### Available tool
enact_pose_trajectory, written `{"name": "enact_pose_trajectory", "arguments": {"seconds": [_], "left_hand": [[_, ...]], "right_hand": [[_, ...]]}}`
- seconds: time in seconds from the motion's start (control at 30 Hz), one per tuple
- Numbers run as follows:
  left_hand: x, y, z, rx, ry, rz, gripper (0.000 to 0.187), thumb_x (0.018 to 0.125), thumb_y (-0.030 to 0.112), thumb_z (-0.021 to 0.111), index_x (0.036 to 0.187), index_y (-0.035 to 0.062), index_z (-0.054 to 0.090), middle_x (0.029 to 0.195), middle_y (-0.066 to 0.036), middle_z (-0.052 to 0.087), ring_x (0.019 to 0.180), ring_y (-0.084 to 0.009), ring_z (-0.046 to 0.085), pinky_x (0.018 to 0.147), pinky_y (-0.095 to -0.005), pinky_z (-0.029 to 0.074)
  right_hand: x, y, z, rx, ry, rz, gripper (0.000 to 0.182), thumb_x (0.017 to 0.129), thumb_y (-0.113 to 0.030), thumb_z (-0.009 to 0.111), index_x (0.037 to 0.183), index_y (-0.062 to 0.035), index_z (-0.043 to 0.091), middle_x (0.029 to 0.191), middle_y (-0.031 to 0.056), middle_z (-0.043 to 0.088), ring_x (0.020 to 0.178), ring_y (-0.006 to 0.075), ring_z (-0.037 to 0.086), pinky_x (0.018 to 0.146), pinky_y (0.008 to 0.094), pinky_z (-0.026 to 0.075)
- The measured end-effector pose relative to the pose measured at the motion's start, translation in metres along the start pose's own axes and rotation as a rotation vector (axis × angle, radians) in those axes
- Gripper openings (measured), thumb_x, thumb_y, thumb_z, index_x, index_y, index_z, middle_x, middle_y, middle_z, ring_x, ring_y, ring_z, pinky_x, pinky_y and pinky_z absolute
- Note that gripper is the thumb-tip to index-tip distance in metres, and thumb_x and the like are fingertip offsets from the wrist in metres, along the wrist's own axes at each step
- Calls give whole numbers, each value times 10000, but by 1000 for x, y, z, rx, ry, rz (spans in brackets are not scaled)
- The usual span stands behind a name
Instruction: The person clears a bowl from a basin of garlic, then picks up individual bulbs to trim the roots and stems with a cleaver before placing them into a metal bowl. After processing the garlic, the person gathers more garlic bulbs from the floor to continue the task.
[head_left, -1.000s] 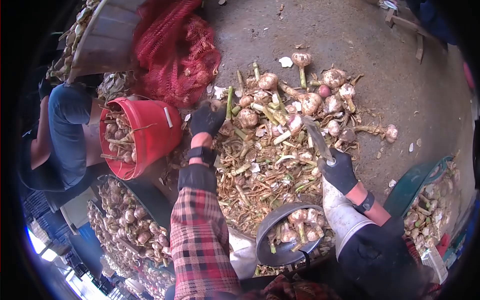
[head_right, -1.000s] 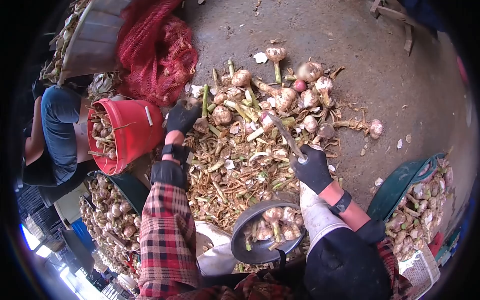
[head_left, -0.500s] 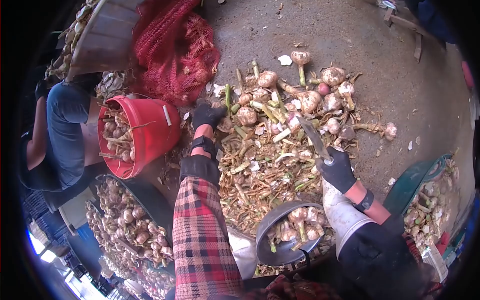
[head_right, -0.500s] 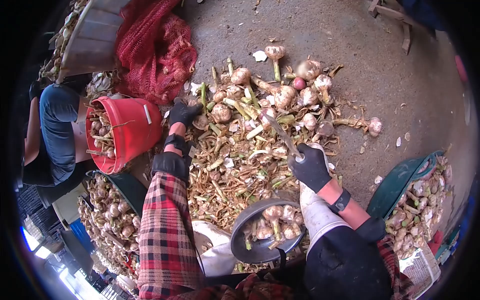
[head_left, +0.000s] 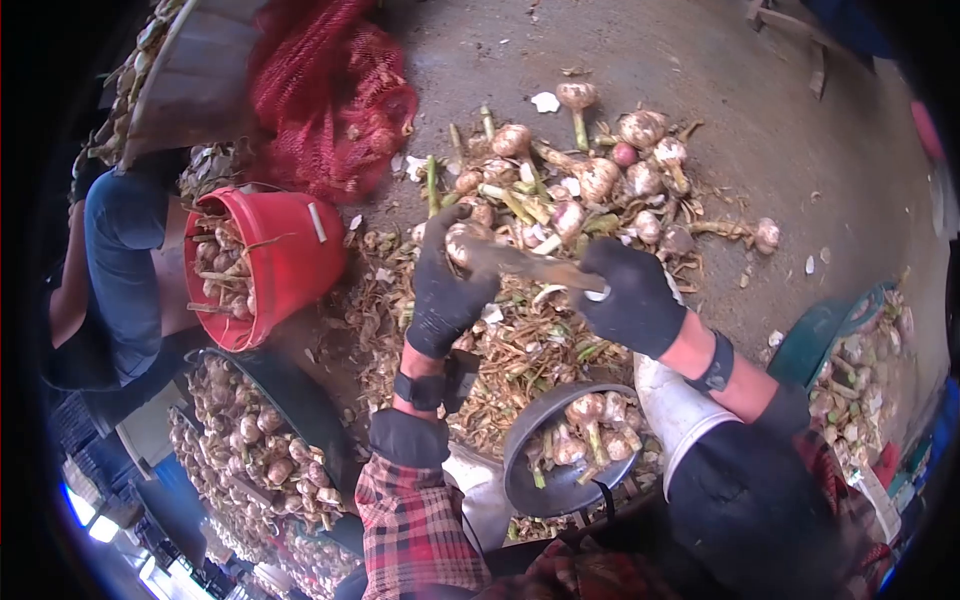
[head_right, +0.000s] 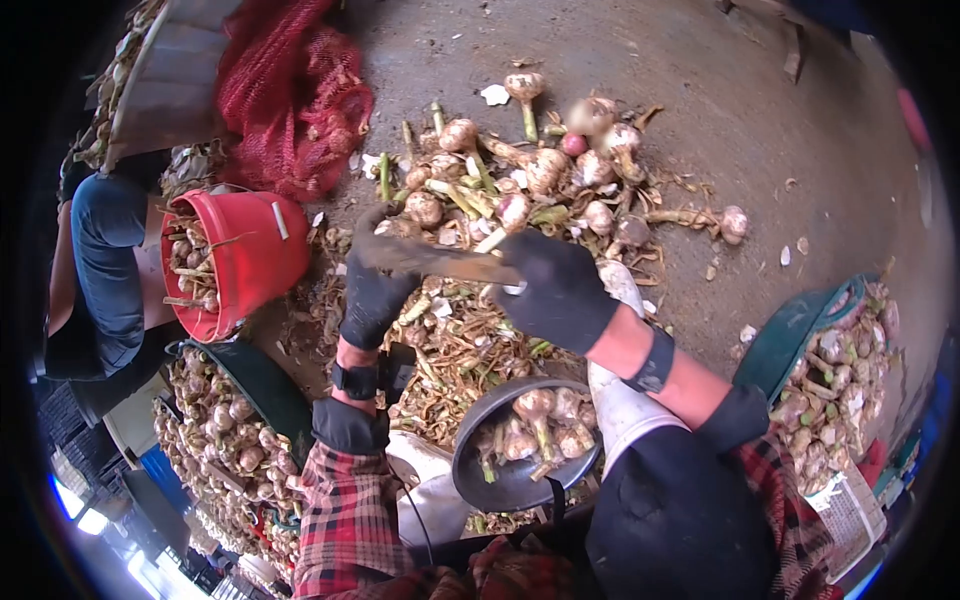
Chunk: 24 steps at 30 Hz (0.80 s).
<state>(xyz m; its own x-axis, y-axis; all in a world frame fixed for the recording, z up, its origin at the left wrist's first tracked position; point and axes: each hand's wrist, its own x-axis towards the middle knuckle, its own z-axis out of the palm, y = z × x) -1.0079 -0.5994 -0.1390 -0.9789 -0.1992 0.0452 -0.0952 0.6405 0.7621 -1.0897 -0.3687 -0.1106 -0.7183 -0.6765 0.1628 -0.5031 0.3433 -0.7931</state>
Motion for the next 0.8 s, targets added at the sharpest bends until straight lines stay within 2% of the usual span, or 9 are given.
{"name": "enact_pose_trajectory", "arguments": {"seconds": [0.07, 0.1, 0.23, 0.4, 0.47, 0.5, 0.67, 0.77, 0.8], "left_hand": [[-14, 12, 26, -306, 8, -204, 650, 752, 88, 776, 1290, 39, 414, 867, -49, 688, 857, -142, 646, 778, -306, 527], [-7, 48, 23, -225, 25, -135, 701, 746, 51, 792, 1301, 48, 364, 847, -64, 672, 742, -120, 640, 645, -248, 527], [-16, 44, 39, -323, 5, -277, 628, 760, 69, 791, 1254, 47, 403, 868, -50, 659, 770, -117, 636, 659, -248, 532], [-33, 38, 46, -500, 1, -170, 545, 792, 49, 756, 1227, 26, 429, 941, -90, 658, 763, -132, 644, 668, -259, 556], [-62, -2, 73, -922, -94, -420, 558, 807, 45, 735, 1258, 18, 407, 943, -97, 663, 754, -158, 659, 633, -280, 572], [-32, 67, 35, -616, -65, -342, 497, 828, 53, 709, 1241, -4, 438, 919, -93, 664, 790, -183, 669, 624, -299, 581], [-28, 93, 29, -572, -175, -367, 407, 773, 95, 742, 1108, -4, 532, 876, -78, 661, 820, -170, 653, 693, -317, 565], [-30, 105, 26, -504, -131, -154, 436, 650, 142, 790, 1025, 47, 588, 888, -63, 622, 781, -128, 607, 735, -298, 513], [-26, 108, 17, -687, -95, -488, 453, 685, 125, 771, 1080, 39, 566, 914, -61, 618, 800, -132, 610, 719, -278, 516]], "right_hand": [[8, -11, -5, -112, -43, -69, 305, 662, -139, 752, 869, -69, 541, 774, 111, 568, 646, 314, 620, 554, 419, 504], [8, -14, -5, -139, -36, -78, 314, 659, -148, 750, 878, -66, 540, 777, 110, 566, 648, 312, 622, 553, 414, 505], [4, -13, -11, -187, -72, -84, 330, 644, -155, 742, 889, -62, 541, 792, 109, 561, 661, 308, 625, 559, 407, 507], [-3, -6, -13, -224, -95, -101, 352, 613, -146, 744, 894, -69, 547, 821, 110, 554, 700, 302, 628, 579, 412, 507], [-7, 1, -10, -219, -68, -123, 356, 603, -142, 743, 896, -72, 552, 840, 109, 552, 729, 297, 630, 589, 415, 507], [-9, 2, -9, -218, -68, -123, 356, 603, -142, 743, 896, -72, 552, 840, 109, 552, 729, 297, 630, 589, 415, 507], [-25, 39, 6, -237, 9, -120, 276, 671, -133, 708, 909, -79, 580, 800, 116, 602, 697, 311, 634, 593, 417, 518], [-51, 81, -1, -335, -42, 202, 146, 735, -127, 681, 849, -70, 609, 754, 134, 630, 662, 331, 639, 593, 424, 526], [-50, 70, -9, -352, 19, 202, 127, 740, -124, 678, 829, -64, 609, 727, 140, 624, 647, 337, 634, 582, 428, 520]]}}
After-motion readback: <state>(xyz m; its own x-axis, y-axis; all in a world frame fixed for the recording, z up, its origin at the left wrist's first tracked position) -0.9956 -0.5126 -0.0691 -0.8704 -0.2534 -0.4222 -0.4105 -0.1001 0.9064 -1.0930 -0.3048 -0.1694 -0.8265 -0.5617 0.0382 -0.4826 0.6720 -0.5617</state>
